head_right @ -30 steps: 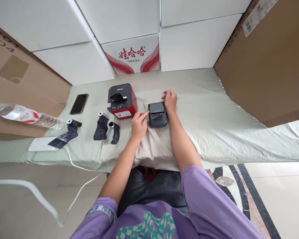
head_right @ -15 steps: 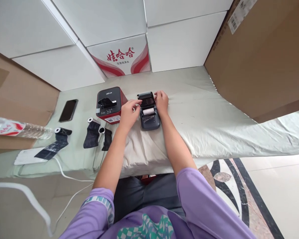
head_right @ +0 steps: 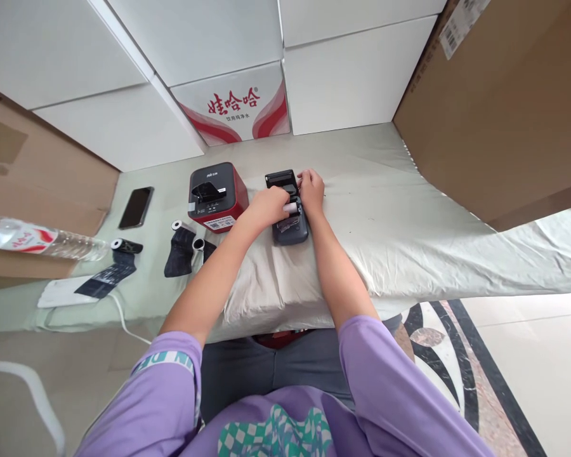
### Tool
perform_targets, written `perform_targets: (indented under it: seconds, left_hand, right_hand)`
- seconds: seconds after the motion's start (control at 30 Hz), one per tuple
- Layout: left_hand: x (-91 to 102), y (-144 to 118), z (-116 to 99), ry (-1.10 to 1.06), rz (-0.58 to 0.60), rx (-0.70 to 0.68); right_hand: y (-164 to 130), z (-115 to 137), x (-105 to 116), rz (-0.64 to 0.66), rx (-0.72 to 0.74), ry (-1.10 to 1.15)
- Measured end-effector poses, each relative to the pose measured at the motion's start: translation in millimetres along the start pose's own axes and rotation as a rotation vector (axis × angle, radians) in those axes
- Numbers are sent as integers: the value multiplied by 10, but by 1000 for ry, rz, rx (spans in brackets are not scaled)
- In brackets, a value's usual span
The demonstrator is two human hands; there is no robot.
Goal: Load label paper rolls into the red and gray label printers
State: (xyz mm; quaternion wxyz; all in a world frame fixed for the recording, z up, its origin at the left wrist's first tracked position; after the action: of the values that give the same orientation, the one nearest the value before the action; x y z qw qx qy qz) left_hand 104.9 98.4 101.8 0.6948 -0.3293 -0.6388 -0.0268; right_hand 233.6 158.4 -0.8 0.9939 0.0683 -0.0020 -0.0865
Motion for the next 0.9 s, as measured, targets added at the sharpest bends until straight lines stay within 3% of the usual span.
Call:
perform_targets:
  seconds: [0.17,0.33,0.47,0.6,0.73,0.9]
  left_hand:
    - [71,-210,60,-81,-140,-55]
    - [215,-943,185,-332,-421,-125]
    - [148,-1535,615,-618,-543,-186]
    - [-34,-1994,1249,-757,-636,69]
    - [-136,-2256,1611,-670,-533,302]
    - [-293,-2115,1730,-536,-250,432]
  right_hand:
    - [-2,24,1,-7,-1,-12]
    - [-29,42,-8,-3,-4,4]
    - [-28,41,-13,7,-6,32]
    - [-23,50,-14,4,9,8]
    - [-16,55,-14,-2,10,0]
    - [-9,58,-7,-10,7,-12]
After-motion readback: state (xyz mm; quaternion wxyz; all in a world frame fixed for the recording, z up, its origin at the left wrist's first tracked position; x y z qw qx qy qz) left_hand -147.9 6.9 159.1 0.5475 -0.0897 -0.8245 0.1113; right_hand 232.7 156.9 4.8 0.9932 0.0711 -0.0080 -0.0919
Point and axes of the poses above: each hand's wrist, its own y-axis towards the middle knuckle, its own x-axis out of the back of the hand, z = x × y, the point moved 3 cm from there along y, towards the middle knuckle, and after that the axes turned 15 degrees about z, right-handed, at the moved point
